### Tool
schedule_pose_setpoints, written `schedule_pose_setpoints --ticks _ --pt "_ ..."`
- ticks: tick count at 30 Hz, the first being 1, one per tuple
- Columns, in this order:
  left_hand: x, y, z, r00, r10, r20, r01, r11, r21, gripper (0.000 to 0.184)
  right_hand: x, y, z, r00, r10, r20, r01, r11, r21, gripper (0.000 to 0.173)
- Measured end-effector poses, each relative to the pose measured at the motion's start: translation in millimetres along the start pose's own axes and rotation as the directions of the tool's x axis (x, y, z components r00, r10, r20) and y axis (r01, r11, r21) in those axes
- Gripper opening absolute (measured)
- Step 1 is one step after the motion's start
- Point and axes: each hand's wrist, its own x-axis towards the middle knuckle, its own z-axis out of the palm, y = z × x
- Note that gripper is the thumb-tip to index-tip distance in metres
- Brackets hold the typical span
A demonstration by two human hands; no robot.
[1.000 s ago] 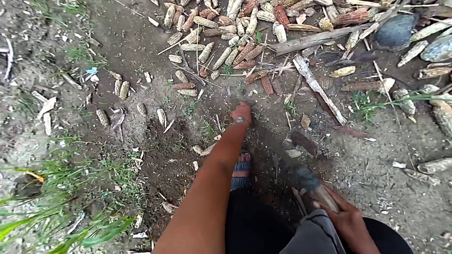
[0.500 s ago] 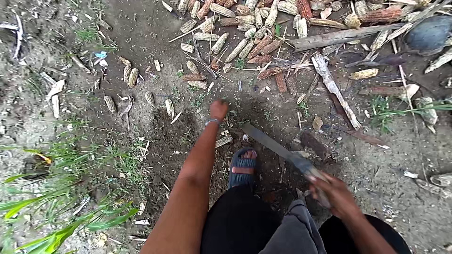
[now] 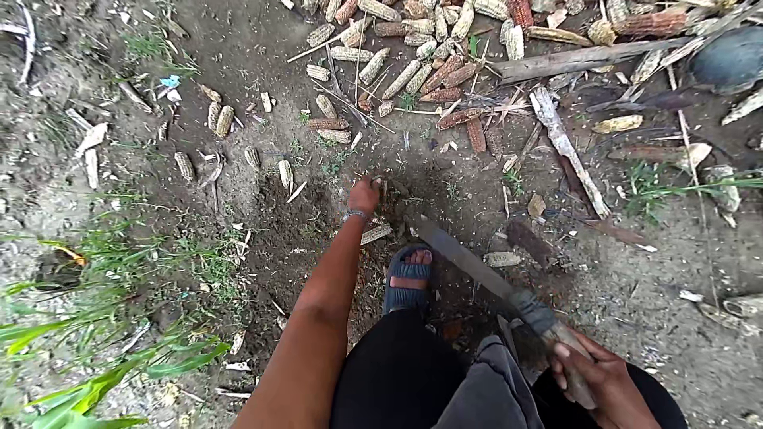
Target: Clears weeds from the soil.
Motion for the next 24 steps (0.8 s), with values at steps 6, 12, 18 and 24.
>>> schedule_pose_setpoints --ticks 6,12,18,24 --pt "-30 28 17 0.995 -0.099 -0.009 0.099 0.977 0.189 0.085 95 4 101 0.998 0.034 0.054 -0.031 0.998 -0.058 0.039" --pt "-36 15 40 0.989 -0.122 -0.082 0.137 0.965 0.224 0.068 51 4 67 0.965 -0.247 0.089 0.262 0.876 -0.405 0.059" --pt "-21 -10 34 0.996 0.065 -0.054 -0.062 0.997 0.049 0.047 -31 -3 -20 0.999 -0.047 -0.013 0.046 0.998 -0.047 0.035" --pt "-33 38 37 0.985 0.173 -0.013 -0.173 0.985 -0.027 0.062 45 -1 50 0.994 0.041 -0.102 -0.043 0.999 -0.021 0.037"
